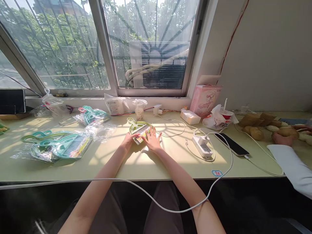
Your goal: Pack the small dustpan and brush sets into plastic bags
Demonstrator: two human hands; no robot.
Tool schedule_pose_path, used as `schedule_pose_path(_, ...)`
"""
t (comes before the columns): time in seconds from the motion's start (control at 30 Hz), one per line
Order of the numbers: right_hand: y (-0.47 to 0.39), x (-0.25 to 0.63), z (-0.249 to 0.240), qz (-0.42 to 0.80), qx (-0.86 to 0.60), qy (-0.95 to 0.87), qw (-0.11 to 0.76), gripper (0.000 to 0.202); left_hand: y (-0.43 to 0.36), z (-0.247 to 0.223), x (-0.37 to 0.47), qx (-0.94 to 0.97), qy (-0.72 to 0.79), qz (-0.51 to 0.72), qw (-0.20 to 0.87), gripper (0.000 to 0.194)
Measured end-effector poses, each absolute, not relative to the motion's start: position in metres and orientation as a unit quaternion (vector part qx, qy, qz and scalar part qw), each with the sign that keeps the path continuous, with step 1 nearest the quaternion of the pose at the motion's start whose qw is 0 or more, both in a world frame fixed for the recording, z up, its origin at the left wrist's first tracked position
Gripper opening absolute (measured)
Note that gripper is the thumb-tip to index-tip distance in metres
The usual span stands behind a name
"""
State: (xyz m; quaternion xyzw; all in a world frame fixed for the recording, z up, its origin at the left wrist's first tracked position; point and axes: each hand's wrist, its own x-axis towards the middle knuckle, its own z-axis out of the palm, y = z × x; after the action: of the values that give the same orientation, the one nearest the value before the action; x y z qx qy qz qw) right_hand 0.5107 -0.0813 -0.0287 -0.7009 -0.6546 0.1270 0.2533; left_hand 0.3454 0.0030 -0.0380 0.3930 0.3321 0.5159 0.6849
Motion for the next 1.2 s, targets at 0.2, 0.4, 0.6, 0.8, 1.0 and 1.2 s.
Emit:
schedule_pose_path(0.2, -0.083, 0.503, -0.027, 0.118, -0.720, -0.542, 0.417, 0.072, -0.003, -0.033, 0.349, 0.384, 0.362, 0.525, 0.668, 0.056)
schedule_pose_path(0.4, -0.075, 0.512, -0.025, 0.368, -0.574, -0.367, 0.632, 0.058, -0.009, -0.022, 0.344, 0.440, 0.287, 0.527, 0.668, 0.070)
schedule_pose_path(0.6, -0.073, 0.514, -0.034, 0.473, -0.469, -0.325, 0.672, 0.036, -0.013, -0.023, 0.349, 0.463, 0.282, 0.498, 0.677, 0.086)
schedule_pose_path(0.8, -0.079, 0.511, -0.028, 0.488, -0.437, -0.362, 0.663, 0.043, -0.005, -0.026, 0.352, 0.434, 0.281, 0.522, 0.678, 0.068)
schedule_pose_path(1.0, -0.075, 0.515, -0.037, 0.484, -0.455, -0.323, 0.674, 0.036, -0.002, -0.025, 0.361, 0.415, 0.355, 0.516, 0.660, 0.058)
schedule_pose_path(1.2, -0.071, 0.533, -0.047, 0.464, -0.457, -0.313, 0.691, 0.033, 0.023, -0.014, 0.303, 0.504, 0.505, 0.639, 0.288, 0.046)
